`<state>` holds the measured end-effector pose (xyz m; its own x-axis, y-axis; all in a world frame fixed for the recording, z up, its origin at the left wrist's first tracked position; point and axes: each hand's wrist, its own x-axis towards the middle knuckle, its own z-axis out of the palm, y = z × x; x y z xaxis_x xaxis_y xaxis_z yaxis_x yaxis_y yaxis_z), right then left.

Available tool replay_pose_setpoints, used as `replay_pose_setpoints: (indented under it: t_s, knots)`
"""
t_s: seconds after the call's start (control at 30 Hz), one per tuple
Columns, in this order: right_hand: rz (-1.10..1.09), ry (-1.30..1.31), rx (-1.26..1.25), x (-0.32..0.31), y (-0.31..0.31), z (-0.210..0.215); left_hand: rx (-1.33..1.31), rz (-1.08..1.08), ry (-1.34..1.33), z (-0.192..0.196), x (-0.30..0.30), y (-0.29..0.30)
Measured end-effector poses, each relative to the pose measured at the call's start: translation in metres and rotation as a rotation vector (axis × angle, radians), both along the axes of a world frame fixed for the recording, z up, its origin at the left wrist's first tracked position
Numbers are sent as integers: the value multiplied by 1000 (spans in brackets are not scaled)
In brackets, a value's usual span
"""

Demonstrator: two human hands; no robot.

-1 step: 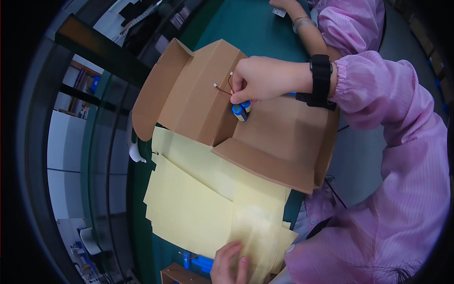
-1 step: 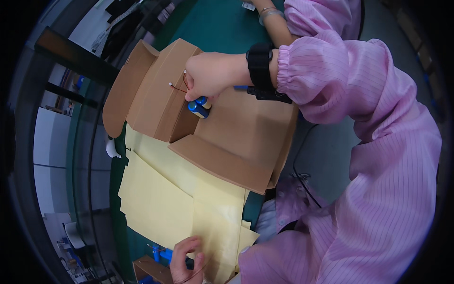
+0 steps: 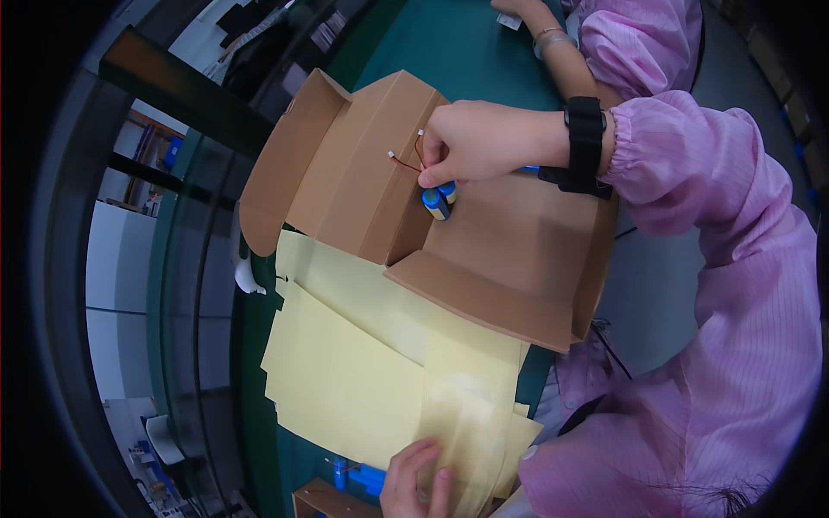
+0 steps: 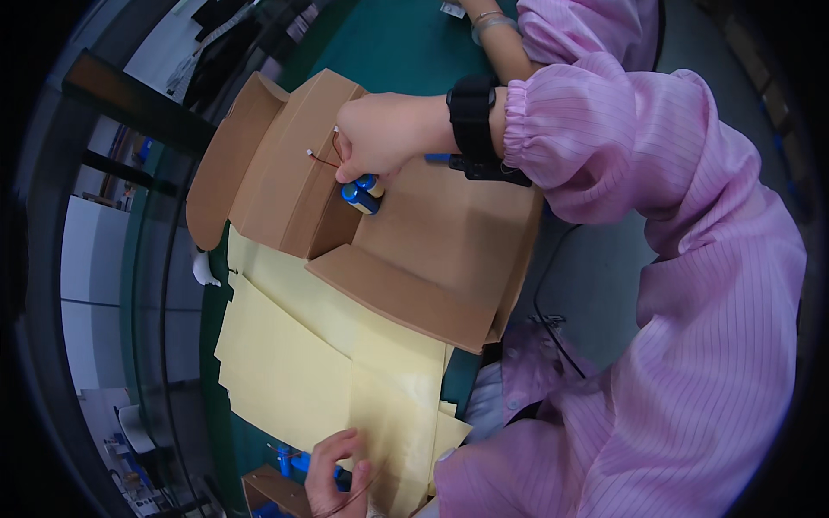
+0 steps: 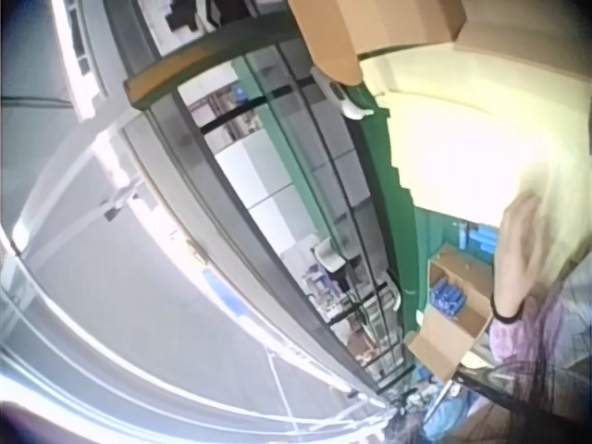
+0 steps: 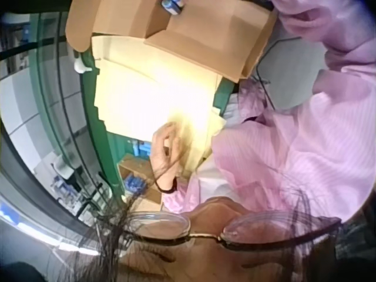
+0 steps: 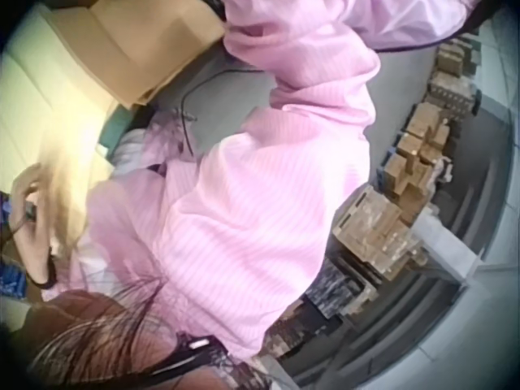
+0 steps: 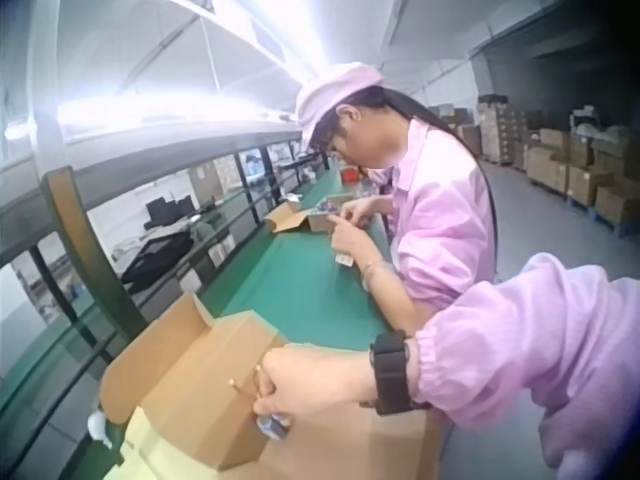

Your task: Manually assemble lithium battery pack components on an assembly line by wrapping tape, connecting wires, and packaging them into cardboard storage boxes.

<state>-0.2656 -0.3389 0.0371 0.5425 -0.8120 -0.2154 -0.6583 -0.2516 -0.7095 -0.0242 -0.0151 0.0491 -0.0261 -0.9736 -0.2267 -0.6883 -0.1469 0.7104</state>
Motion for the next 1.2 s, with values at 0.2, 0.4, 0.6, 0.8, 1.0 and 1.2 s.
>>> replay_pose_setpoints:
  t_s: [0.2, 0.4, 0.6, 0.8, 1.0, 1.2]
  knots:
    - [40, 127, -64, -1, -7, -2, -154, -164, -128, 38, -26, -45]
    - [39, 204, -103, -9, -2, -10, -289, -515, -288, 22, -82, -117]
    - [136, 212, -118, -8, 3, -16, -259, -847, -423, -1, -92, -158]
    - [207, 279, -124, -9, 6, -15, -93, -941, -329, -3, -91, -179]
    - [161, 298, -49, -6, 7, -10, -28, -1046, -248, -8, -99, -189]
    - [210, 228, -19, 1, 3, -17, -68, -1062, -199, -19, -104, -177]
